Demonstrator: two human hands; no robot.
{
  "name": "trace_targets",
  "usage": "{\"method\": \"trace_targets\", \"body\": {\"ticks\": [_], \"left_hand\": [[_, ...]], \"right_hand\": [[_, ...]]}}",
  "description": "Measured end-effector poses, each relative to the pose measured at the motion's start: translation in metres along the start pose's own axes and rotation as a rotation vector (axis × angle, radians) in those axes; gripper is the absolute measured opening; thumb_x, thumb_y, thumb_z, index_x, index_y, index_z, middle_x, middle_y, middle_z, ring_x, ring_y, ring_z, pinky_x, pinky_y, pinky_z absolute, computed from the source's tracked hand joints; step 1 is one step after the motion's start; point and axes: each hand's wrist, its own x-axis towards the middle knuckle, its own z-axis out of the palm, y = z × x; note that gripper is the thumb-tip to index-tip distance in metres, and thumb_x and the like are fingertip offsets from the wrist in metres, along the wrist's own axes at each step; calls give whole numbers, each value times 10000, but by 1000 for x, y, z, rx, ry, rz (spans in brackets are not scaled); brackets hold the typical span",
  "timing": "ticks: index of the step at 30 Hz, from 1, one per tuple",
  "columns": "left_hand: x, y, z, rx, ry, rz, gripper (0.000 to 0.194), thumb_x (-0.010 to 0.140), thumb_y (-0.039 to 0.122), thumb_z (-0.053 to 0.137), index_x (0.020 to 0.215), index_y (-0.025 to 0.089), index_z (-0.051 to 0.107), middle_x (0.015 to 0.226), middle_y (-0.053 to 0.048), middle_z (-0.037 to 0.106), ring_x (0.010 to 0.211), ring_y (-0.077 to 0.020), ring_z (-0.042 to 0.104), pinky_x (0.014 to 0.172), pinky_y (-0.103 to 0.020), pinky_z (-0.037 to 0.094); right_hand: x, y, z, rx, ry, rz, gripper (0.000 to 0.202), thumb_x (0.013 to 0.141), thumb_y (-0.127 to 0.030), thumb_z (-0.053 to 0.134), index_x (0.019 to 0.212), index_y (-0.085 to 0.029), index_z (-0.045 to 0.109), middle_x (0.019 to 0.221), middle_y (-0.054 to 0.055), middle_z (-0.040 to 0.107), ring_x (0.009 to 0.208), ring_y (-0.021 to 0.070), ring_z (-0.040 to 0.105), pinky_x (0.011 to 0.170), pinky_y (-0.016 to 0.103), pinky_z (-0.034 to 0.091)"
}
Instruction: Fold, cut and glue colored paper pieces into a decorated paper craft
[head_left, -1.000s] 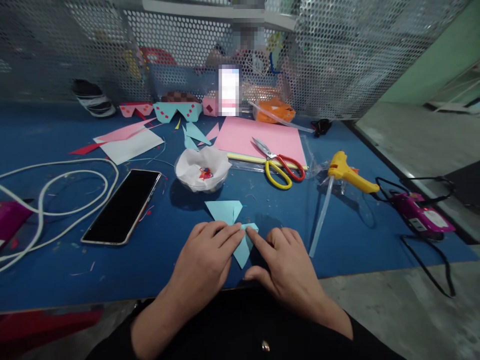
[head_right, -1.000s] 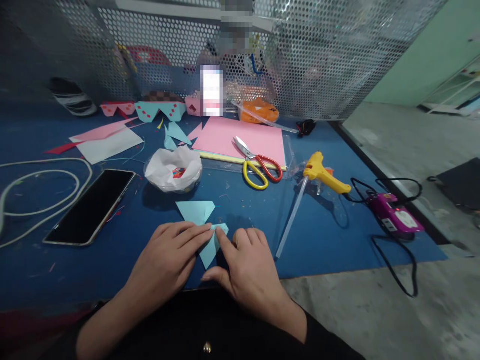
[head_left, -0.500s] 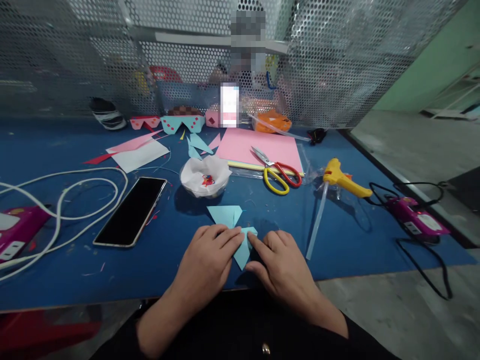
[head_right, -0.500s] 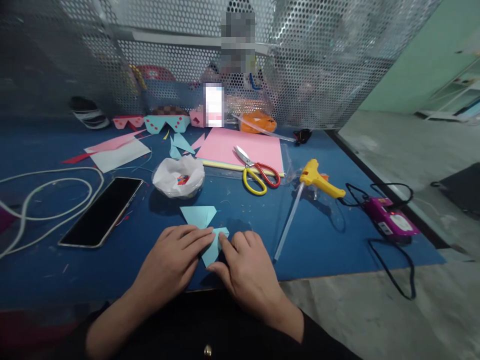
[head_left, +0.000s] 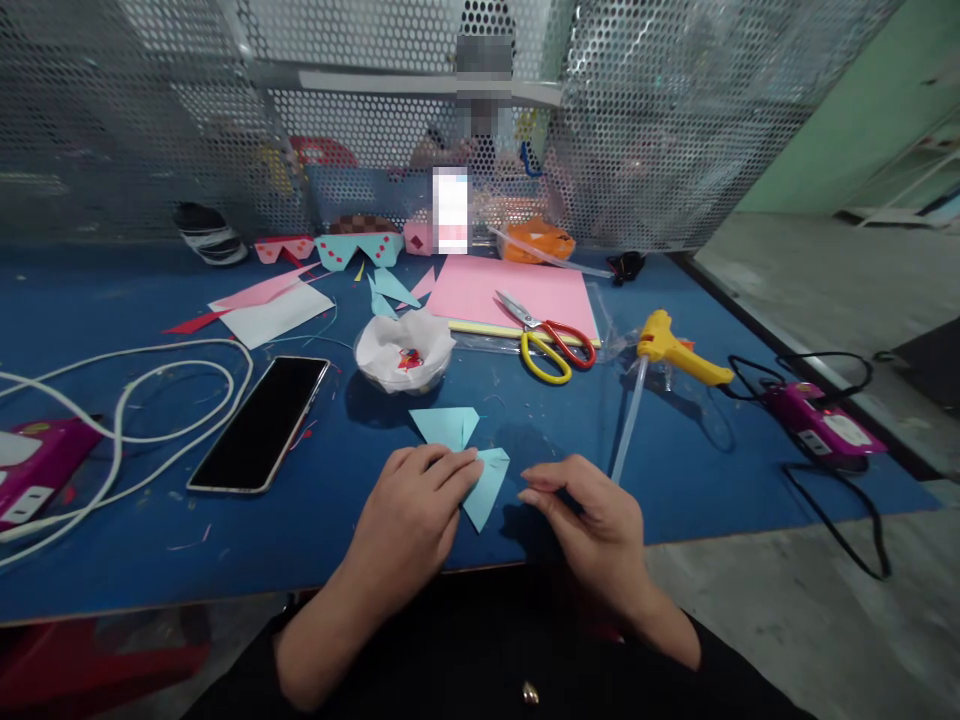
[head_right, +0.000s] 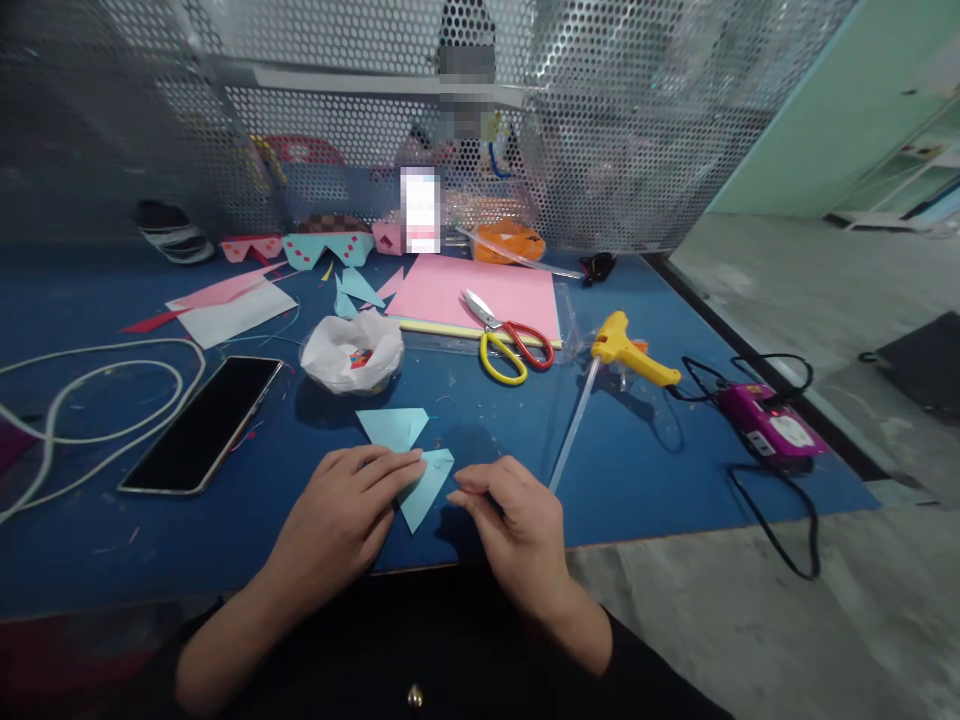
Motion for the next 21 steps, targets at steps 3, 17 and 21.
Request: {"method": "trace_targets", "body": {"ticks": [3,17,21], "left_hand": [[0,0,0,5,0,-1,409,844,28,553,1226,160,615,1252,-63,701,1040,-276,581,868,-438,423],[0,0,1,11,14,8,420,833,30,548,1228,151,624,1238,-66,709,1035,-270,590,863,-430,431],[0,1,0,19,33,13,415,839,30,539,1222,161,630,1241,-60,714,1026,-266,605,862,-431,438]], "right_hand": [[4,-4,2,-52,-77,-46,271,991,-384,526,955,-211,732,745,22,676,661,156,627,604,284,505],[6,-8,14,-449,-335,-240,437,1008,-431,432,1208,-117,662,913,113,630,825,254,559,721,421,506],[-2,-2,7,-140,-56,-97,350,987,-229,485,1316,-211,605,958,72,610,845,201,605,739,353,540]]}}
